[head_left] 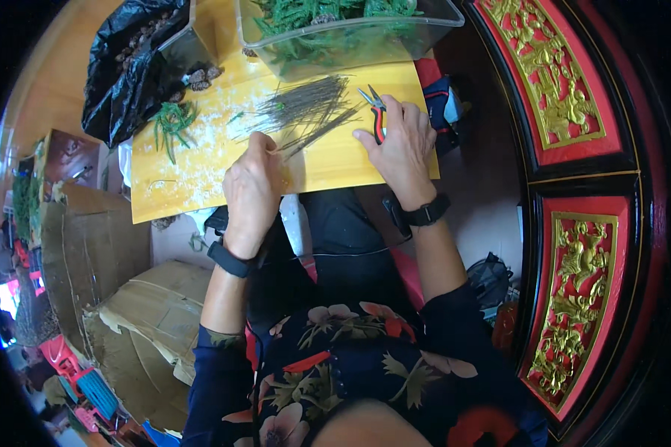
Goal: Assembling artificial plants by attaching green plastic foliage to small decorative bases and trimming components with pliers.
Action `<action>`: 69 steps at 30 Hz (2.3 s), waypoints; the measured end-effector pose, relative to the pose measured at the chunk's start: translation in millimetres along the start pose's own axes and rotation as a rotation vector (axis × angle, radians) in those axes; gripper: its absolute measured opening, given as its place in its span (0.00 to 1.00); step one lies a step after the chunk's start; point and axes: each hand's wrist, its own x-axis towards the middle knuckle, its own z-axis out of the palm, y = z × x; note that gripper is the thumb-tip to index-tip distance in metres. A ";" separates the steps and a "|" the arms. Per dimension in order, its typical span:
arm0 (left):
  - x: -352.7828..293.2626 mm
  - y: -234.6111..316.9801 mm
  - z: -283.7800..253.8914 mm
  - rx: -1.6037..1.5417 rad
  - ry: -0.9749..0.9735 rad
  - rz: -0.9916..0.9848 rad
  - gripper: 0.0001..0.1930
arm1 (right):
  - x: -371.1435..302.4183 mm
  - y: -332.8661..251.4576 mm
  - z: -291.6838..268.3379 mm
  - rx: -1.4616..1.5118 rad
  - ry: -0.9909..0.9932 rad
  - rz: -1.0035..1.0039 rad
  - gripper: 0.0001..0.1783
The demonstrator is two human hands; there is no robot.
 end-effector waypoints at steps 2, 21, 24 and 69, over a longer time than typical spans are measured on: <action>1.8 4.2 -12.1 -0.184 0.022 -0.016 0.08 | -1.8 -3.8 -4.2 -0.080 0.153 -0.096 0.31; 109.8 -76.3 -16.1 -0.689 -0.122 -0.178 0.12 | -27.9 -48.0 -16.0 1.610 -0.323 0.526 0.11; 166.4 -112.9 18.8 -0.523 -0.068 -0.217 0.16 | -32.2 -49.0 -16.9 1.592 -0.440 0.526 0.12; -24.6 32.5 -27.4 -0.831 0.169 -0.252 0.16 | -43.3 -67.2 -16.3 0.872 0.208 -0.320 0.06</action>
